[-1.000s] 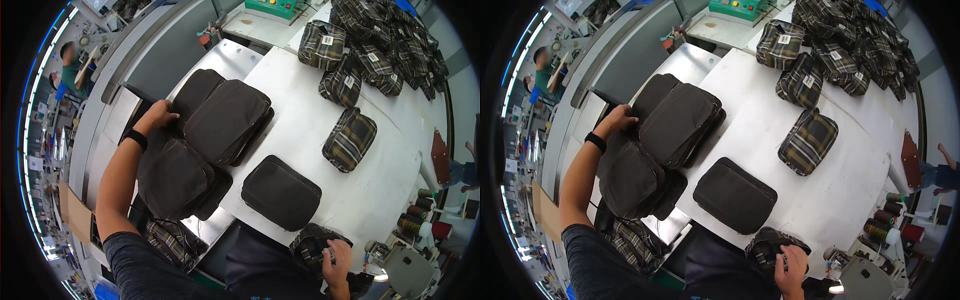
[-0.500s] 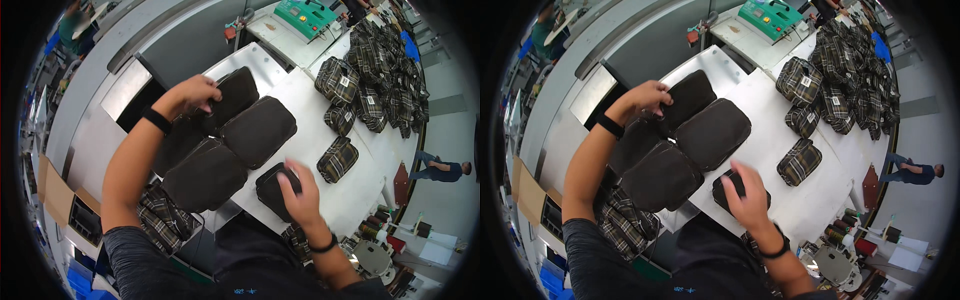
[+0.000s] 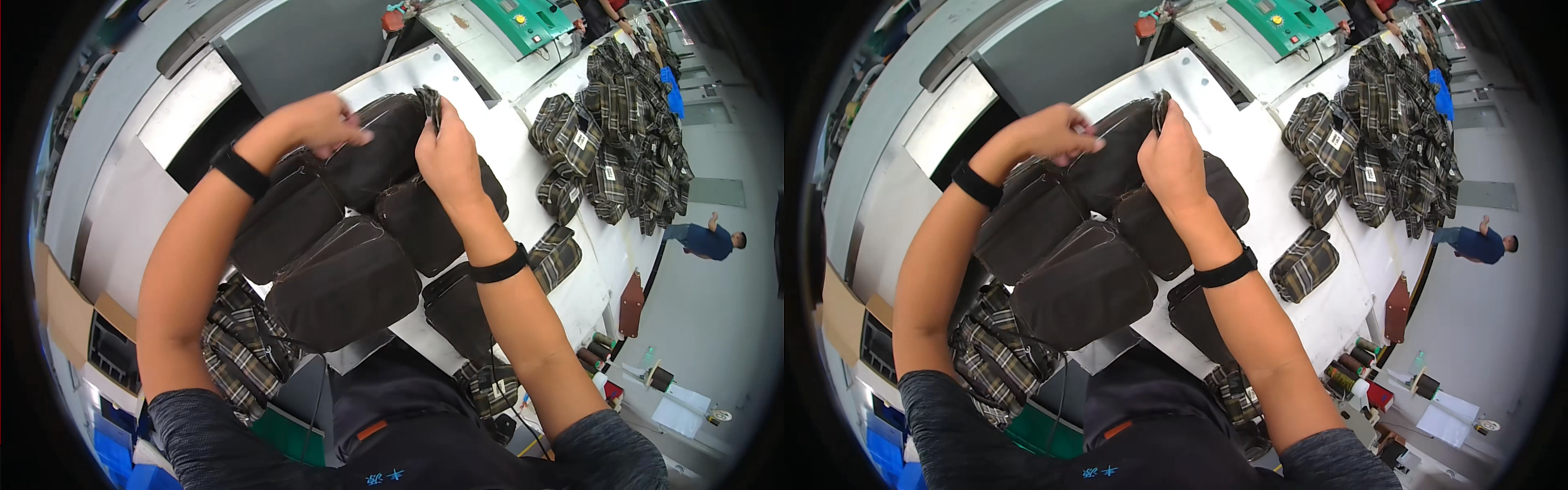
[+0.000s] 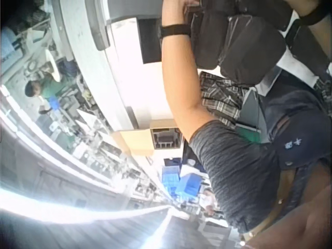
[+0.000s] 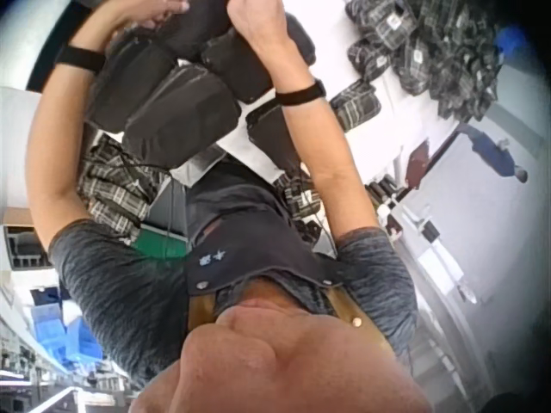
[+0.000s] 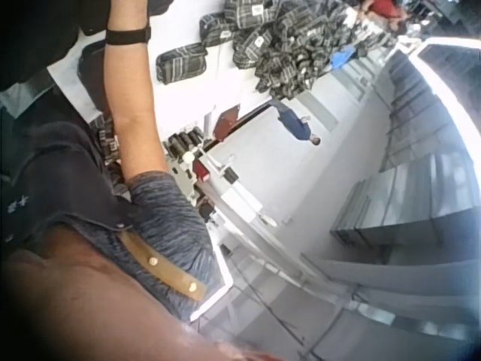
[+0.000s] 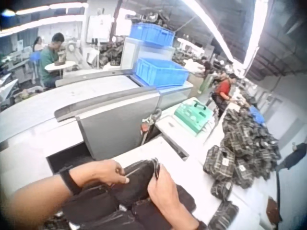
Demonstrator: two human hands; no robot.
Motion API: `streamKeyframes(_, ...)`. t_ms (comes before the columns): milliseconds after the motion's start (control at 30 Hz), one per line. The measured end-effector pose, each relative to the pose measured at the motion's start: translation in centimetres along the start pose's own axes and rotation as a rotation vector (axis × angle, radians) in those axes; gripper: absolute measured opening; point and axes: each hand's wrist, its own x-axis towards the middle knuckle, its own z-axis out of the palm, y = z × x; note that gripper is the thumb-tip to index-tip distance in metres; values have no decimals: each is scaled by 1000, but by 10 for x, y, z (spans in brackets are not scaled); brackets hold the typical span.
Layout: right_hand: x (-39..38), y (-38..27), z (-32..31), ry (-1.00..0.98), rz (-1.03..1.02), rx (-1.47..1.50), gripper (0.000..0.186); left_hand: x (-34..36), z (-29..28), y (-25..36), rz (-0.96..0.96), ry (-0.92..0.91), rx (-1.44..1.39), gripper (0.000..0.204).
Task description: Sewing and assembling components of leather bags using an industrial sewing machine.
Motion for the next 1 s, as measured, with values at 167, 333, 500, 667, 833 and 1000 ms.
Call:
streamKeyframes(167,15,-4,-11,11,112,18,43,14,46,-24,-76,221,506,48)
streamKeyframes(333,14,-5,-8,-99,96,5,43,31,28,-8,-37,-18,-265,27)
streamKeyframes(500,10,-4,1,-163,31,72,52,35,18,30,-8,-113,-781,18)
streamKeyframes(667,0,-1,9,-229,-190,67,76,30,17,40,-2,-242,-787,20)
streamKeyframes(833,3,4,10,-95,24,66,64,20,1,18,116,-134,-669,29)
streamKeyframes(1000,23,17,-10,22,77,38,50,10,12,-26,34,266,591,46)
